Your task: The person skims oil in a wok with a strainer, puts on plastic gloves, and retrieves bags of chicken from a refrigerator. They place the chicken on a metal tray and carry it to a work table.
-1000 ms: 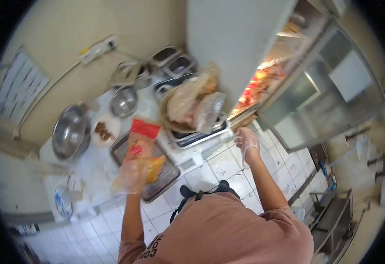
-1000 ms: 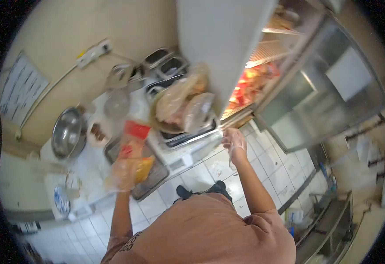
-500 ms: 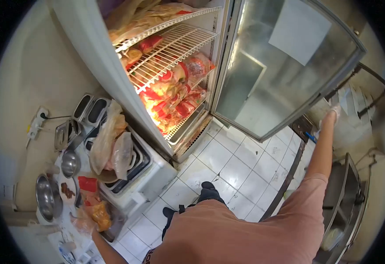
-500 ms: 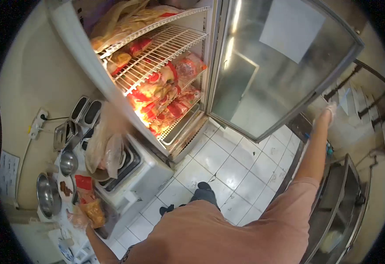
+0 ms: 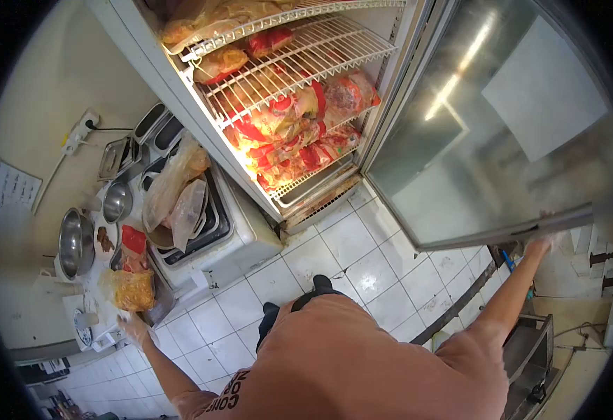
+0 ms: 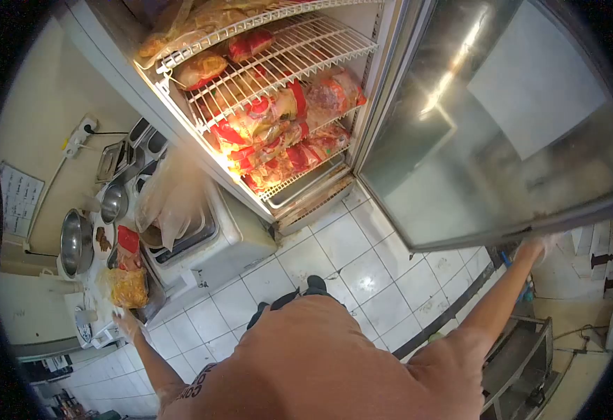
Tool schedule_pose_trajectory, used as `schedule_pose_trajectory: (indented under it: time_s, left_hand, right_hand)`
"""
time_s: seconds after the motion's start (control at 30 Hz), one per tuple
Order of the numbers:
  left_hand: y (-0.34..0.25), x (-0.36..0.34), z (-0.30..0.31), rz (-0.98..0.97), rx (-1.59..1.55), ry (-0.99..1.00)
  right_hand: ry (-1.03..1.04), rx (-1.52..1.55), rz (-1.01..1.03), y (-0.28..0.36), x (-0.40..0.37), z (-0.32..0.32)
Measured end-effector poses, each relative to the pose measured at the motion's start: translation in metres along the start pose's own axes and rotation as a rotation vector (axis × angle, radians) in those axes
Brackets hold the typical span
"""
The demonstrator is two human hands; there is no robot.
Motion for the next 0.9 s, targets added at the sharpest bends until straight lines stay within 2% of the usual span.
schedule_pose_trajectory:
  time_s: [0.03, 0.07, 0.13, 0.17, 0.2, 0.23, 0.33, 0.37, 0.4, 0.47, 0.53, 0.57, 0.6, 0.63, 0.7, 0.77, 0.83, 0.9]
  left_hand:
    - [0.009, -0.010, 0.008, 0.061, 0.039, -0.048]
    - [0.018, -0.029, 0.015, 0.186, -0.053, -0.089]
    - [0.027, -0.070, 0.015, 0.501, -0.292, -0.111]
    - [0.039, -0.089, 0.005, 0.694, -0.437, -0.092]
    - [0.053, -0.110, -0.006, 0.891, -0.584, -0.075]
    - [0.062, -0.121, -0.018, 0.927, -0.704, -0.009]
    - [0.046, -0.121, -0.050, 0.940, -1.004, 0.138]
    - [0.037, -0.118, -0.053, 0.917, -1.052, 0.148]
    - [0.052, -0.107, -0.065, 0.916, -1.107, 0.213]
    - [0.086, -0.081, -0.106, 0.902, -1.207, 0.348]
    - [0.095, -0.072, -0.126, 0.731, -1.352, 0.424]
    - [0.092, -0.069, -0.127, 0.641, -1.418, 0.467]
    - [0.091, -0.071, -0.127, 0.731, -1.424, 0.481]
    - [0.086, -0.073, -0.126, 0.821, -1.434, 0.488]
    - [0.095, -0.067, -0.122, 0.947, -1.417, 0.485]
    - [0.111, -0.062, -0.124, 1.027, -1.383, 0.460]
    - [0.108, -0.053, -0.121, 0.938, -1.481, 0.453]
    - [0.116, -0.047, -0.117, 0.901, -1.518, 0.418]
  right_hand:
    - [-0.082, -0.021, -0.076, 0.010, -0.032, 0.003]
    - [-0.161, -0.038, -0.152, 0.021, -0.069, 0.001]
    - [-0.138, 0.012, -0.269, 0.028, -0.146, 0.003]
    - [0.009, -0.040, -0.221, -0.016, -0.157, 0.037]
    - [-0.235, 0.021, -0.267, -0.009, -0.206, 0.022]
    - [-0.390, 0.152, -0.366, 0.006, -0.260, -0.003]
    - [-0.425, -0.100, -0.405, -0.019, -0.355, -0.008]
    - [-0.398, -0.236, -0.386, -0.023, -0.379, -0.014]
    - [-0.325, -0.390, -0.323, -0.017, -0.399, -0.026]
    - [-0.090, -0.793, -0.067, 0.011, -0.432, -0.062]
    - [0.051, -0.741, 0.363, 0.073, -0.467, -0.135]
    - [0.112, -0.615, 0.551, 0.091, -0.482, -0.157]
    - [0.194, -0.491, 0.731, 0.108, -0.499, -0.178]
    - [0.263, -0.340, 0.805, 0.135, -0.511, -0.206]
    - [0.289, -0.434, 0.780, 0.153, -0.542, -0.248]
    - [0.464, -0.409, 0.730, 0.177, -0.570, -0.288]
    - [0.616, -0.278, 0.628, 0.190, -0.597, -0.324]
    - [0.689, -0.316, 0.499, 0.198, -0.621, -0.356]
Point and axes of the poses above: each hand's wrist, its own x-axis towards the middle knuckle, its own z-axis out of the back of the hand, y = z × x, the point moved 7 cm from there along x, towards the middle knuckle, and after that the axes turned 2 degrees about z, right-handed, at the moved point
